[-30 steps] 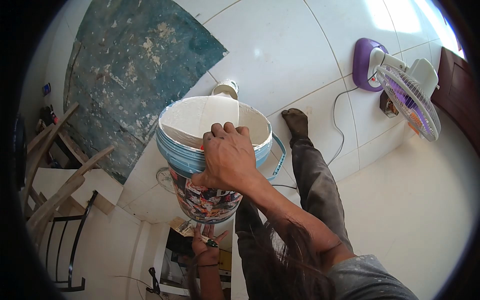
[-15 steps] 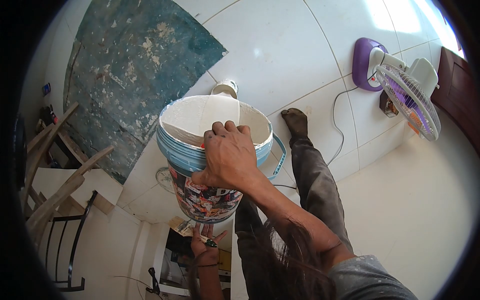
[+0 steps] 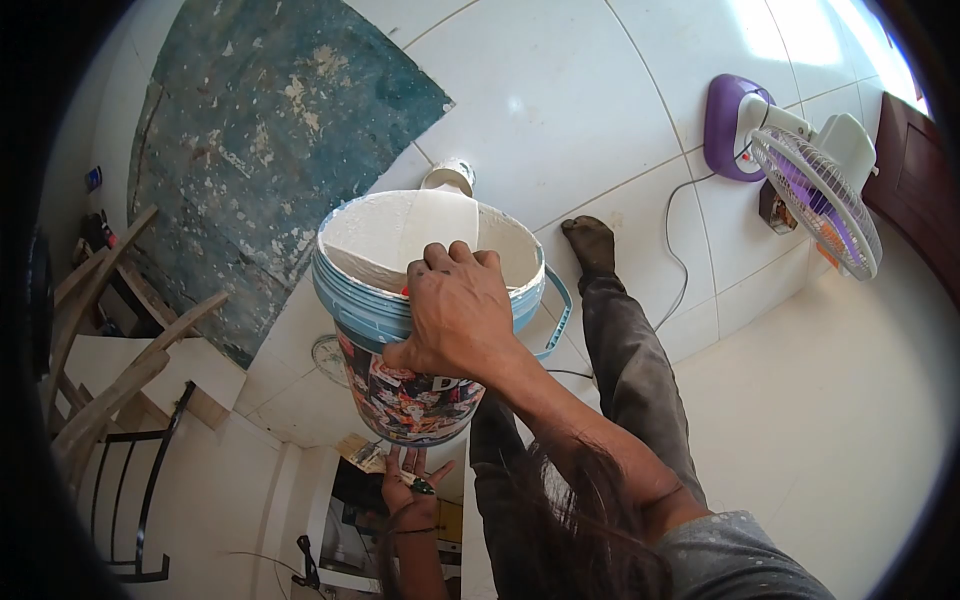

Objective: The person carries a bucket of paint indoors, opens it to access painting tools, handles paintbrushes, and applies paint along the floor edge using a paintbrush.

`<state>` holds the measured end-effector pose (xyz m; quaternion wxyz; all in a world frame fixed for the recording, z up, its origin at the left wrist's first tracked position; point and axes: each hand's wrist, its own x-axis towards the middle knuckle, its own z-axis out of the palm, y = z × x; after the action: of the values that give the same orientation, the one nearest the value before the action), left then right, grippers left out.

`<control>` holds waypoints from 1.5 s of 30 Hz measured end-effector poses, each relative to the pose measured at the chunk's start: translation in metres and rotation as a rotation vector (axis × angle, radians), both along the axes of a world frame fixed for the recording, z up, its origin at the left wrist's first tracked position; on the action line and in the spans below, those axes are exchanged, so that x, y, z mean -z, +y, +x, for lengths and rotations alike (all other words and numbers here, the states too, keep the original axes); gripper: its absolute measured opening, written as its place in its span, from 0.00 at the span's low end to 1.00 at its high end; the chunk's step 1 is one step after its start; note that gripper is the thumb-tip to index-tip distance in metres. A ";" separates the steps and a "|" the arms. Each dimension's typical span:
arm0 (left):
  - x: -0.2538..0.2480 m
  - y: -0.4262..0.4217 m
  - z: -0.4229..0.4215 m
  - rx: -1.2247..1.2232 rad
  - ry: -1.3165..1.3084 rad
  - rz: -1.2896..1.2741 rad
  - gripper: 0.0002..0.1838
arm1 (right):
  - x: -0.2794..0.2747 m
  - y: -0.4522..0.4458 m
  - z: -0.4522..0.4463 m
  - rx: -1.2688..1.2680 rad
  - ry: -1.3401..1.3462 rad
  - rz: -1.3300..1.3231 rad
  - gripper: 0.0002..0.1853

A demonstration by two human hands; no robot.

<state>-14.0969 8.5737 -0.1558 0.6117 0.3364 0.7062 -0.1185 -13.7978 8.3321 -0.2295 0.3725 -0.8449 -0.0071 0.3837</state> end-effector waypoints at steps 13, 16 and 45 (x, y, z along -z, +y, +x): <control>-0.001 -0.001 -0.003 0.002 0.019 0.023 0.34 | 0.000 0.001 -0.005 0.038 -0.094 -0.007 0.39; 0.001 0.003 -0.004 0.006 0.012 0.005 0.34 | 0.000 0.000 -0.005 0.034 -0.091 -0.006 0.39; 0.020 0.005 -0.017 -0.029 -0.005 -0.014 0.32 | 0.000 0.004 -0.014 0.035 -0.118 0.007 0.40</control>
<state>-14.1137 8.5787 -0.1755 0.6174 0.3220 0.7087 -0.1136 -13.8116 8.3363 -0.2292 0.3812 -0.8647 -0.0157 0.3269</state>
